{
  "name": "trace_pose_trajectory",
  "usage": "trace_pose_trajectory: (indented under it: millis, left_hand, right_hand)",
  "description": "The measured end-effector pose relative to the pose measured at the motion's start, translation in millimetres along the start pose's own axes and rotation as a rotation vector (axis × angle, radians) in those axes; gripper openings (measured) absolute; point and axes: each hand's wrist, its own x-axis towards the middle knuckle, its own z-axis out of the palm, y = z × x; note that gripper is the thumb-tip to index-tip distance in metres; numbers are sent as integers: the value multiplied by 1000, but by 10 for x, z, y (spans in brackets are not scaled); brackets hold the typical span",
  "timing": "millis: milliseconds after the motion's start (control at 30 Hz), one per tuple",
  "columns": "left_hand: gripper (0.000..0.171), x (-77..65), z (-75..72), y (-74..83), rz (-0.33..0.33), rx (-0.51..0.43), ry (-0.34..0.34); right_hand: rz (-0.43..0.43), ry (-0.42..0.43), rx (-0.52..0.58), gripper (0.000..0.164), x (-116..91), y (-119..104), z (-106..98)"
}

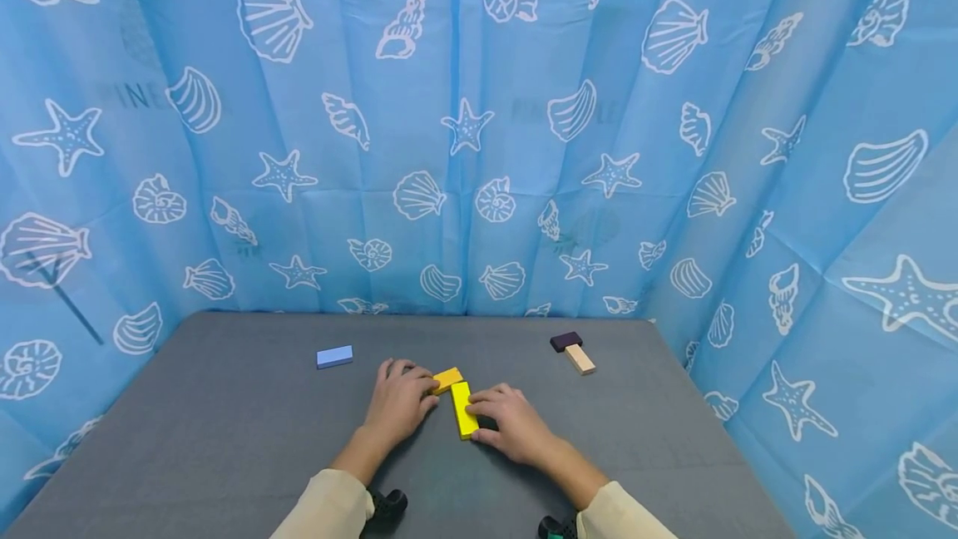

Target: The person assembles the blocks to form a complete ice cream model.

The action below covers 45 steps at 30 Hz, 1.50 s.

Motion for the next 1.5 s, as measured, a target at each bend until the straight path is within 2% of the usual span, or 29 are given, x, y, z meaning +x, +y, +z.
trace_pose_trajectory:
  millis: [467,833,1033,1267,1500]
  left_hand:
    - [48,42,0,119,-54,-126,-109]
    - [50,54,22,66,-17,-153,-117]
    - [49,65,18,30,-21,-162,-144]
    - [51,54,-9,51,-27,-219,-162]
    - [53,9,2,77,-15,-273,-168]
  right_hand:
    - [-6,54,2,35,-23,-146,47]
    - [72,60,-46,39,-1,-232,87]
    - [50,30,-37,38,3,-213,73]
    - [28,4,-21,36,23,-179,22]
    - [14,10,-29,37,32,-155,32]
